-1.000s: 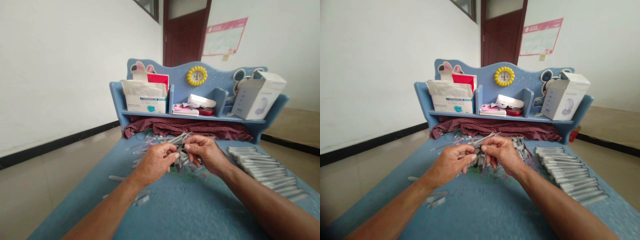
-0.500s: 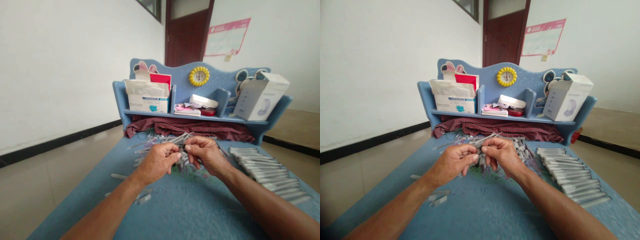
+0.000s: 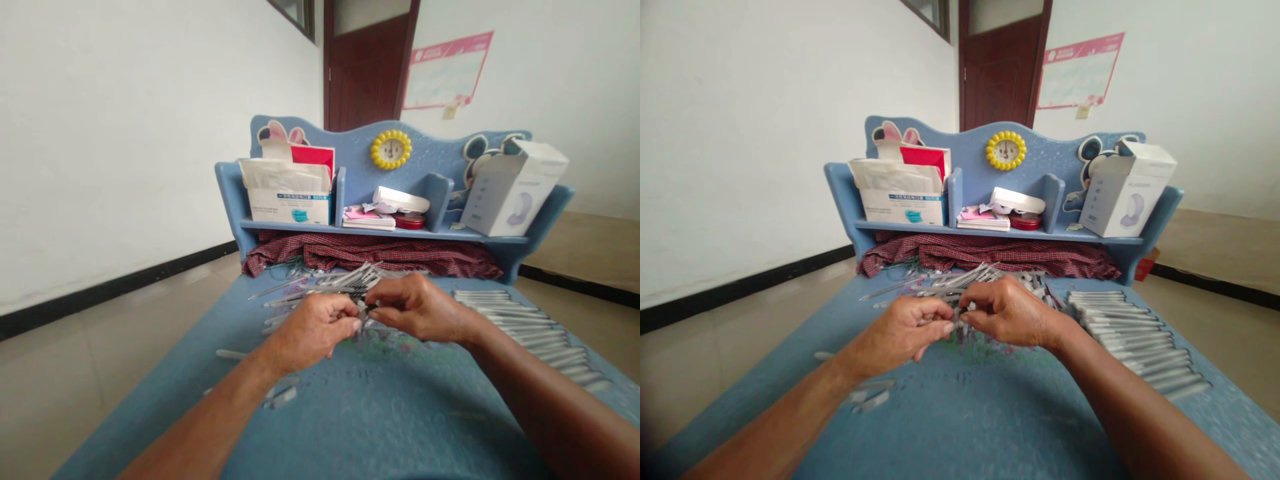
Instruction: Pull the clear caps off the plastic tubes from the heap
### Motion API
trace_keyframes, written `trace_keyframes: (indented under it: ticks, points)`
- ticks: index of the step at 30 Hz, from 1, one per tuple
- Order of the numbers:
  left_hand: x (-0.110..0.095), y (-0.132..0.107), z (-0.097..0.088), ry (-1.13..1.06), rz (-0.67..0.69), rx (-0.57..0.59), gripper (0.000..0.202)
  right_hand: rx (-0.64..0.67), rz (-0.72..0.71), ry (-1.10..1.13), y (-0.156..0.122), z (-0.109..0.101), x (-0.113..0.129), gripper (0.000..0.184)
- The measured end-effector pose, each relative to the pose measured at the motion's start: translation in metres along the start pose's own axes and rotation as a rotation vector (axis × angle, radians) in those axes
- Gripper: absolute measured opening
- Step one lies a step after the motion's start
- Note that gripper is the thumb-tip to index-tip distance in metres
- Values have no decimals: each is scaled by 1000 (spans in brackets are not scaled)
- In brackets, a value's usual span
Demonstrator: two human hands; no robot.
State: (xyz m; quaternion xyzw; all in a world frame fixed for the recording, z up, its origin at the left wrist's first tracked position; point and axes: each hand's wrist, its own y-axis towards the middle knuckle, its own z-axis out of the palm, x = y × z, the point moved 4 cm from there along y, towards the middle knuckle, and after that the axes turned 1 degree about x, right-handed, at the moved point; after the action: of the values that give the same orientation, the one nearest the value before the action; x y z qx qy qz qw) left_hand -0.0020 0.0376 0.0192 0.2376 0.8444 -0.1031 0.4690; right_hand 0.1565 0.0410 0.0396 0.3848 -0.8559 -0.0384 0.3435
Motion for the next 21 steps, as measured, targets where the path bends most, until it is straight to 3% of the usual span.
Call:
trace_keyframes:
  ticks: [8, 17, 21]
  points:
    - [-1, 1, 0, 96, 30, 14, 14, 103, -81, -146, 1, -1, 7, 17]
    - [-4, 3, 1, 350, 150, -27, 15, 180, 75, -39, 1, 7, -3, 35]
    - [-4, 3, -1, 372, 158, -39, 16, 169, 95, 56, 1, 4, -6, 28]
